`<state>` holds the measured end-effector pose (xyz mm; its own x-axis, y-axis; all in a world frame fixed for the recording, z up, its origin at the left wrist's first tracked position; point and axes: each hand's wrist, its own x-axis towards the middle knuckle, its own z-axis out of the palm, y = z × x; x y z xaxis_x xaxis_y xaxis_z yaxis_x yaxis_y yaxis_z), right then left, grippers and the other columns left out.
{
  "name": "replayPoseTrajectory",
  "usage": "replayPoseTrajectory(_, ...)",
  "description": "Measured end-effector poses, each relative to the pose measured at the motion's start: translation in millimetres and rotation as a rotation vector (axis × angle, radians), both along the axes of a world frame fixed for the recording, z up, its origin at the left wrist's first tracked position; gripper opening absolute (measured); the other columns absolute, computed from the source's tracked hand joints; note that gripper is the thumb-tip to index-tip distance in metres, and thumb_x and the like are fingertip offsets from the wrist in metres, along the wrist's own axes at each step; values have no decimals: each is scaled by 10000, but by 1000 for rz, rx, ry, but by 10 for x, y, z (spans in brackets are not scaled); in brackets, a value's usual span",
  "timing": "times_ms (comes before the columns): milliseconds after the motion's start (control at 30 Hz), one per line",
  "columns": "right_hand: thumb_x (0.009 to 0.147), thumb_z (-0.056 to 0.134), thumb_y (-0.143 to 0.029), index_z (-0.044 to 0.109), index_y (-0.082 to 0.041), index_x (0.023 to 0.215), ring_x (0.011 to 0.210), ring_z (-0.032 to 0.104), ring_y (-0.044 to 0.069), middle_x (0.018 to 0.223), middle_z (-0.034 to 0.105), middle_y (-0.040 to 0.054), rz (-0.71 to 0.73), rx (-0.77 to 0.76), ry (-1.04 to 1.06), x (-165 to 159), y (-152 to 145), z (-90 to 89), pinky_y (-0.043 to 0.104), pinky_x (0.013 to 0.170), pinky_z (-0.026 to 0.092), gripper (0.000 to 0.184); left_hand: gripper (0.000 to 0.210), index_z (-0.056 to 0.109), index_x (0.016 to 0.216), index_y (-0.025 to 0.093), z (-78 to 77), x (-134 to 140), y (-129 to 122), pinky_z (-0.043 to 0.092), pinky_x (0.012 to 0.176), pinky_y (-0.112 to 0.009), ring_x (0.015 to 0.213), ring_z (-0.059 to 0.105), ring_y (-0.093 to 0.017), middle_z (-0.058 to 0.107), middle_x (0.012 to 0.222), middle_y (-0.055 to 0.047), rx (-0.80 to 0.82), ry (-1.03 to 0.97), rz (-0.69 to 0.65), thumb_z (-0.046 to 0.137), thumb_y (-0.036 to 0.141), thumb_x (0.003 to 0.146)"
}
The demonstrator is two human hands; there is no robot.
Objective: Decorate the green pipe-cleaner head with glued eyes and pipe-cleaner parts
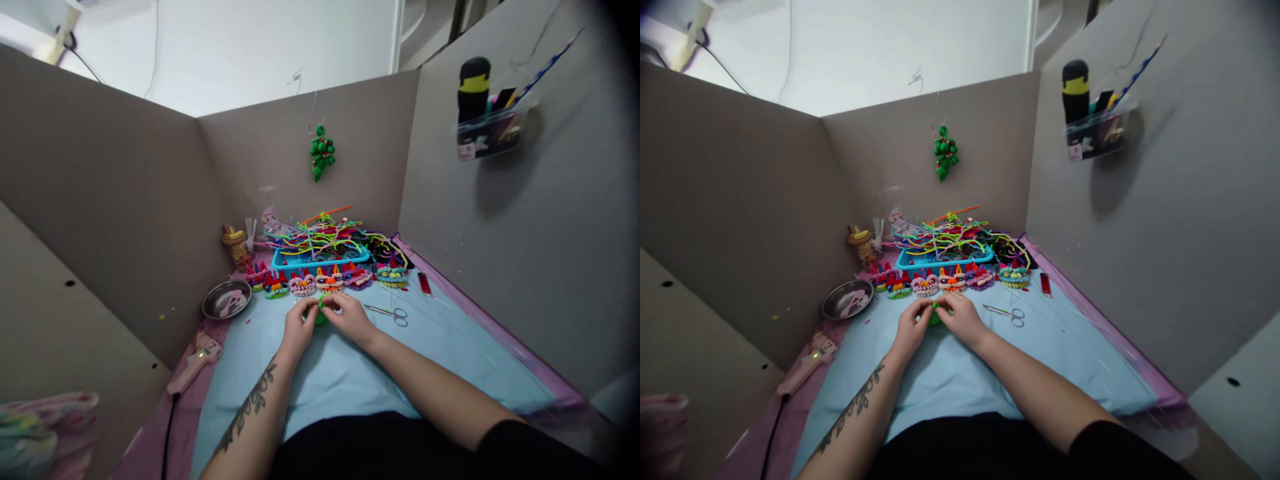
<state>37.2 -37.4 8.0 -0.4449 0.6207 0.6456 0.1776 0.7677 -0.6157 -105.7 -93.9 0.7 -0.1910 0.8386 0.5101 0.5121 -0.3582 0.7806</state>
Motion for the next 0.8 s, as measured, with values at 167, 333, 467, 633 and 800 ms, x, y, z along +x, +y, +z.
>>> replayPoseTrajectory(167, 782, 547, -146, 614, -197, 831, 760, 543, 176, 766, 619, 29, -24, 63, -31, -8, -10, -13, 294, 693, 424, 96, 149, 640, 891, 182, -27, -11, -7, 470, 735, -279, 787, 603, -164, 674, 856, -42, -9, 55, 23, 518, 214, 812)
replayPoseTrajectory(333, 778, 550, -147, 604, -191, 818, 737, 531, 168, 754, 604, 25, -11, 56, -46, 2, 10, -27, 286, 678, 421, 80, 142, 653, 876, 182, -49, -13, -2, 479, 734, -283, 777, 612, -165, 681, 844, -47, 41, 129, 64, 535, 224, 808)
replayPoseTrajectory(467, 770, 546, -151, 601, -191, 817, 687, 522, 152, 717, 583, 8, 13, 9, -44, 1, 7, -13, 268, 641, 413, 83, 174, 662, 883, 190, -46, -21, -5, 486, 725, -290, 765, 615, -166, 684, 843, -51, 69, 146, 77, 512, 260, 830)
replayPoseTrajectory(633, 749, 530, -146, 597, -191, 793, 662, 525, 144, 696, 574, 1, 20, -66, -15, -8, -10, 6, 257, 617, 415, 92, 180, 669, 883, 186, -43, -28, -7, 491, 732, -298, 773, 619, -170, 689, 853, -55, 56, 133, 74, 516, 266, 832)
replayPoseTrajectory(800, 748, 507, -145, 600, -187, 803, 649, 531, 139, 703, 583, 4, 34, -118, 14, -13, -12, 9, 253, 604, 419, 115, 174, 683, 868, 186, -66, -37, 8, 497, 732, -301, 775, 625, -175, 695, 839, -51, 44, 71, 59, 542, 274, 816)
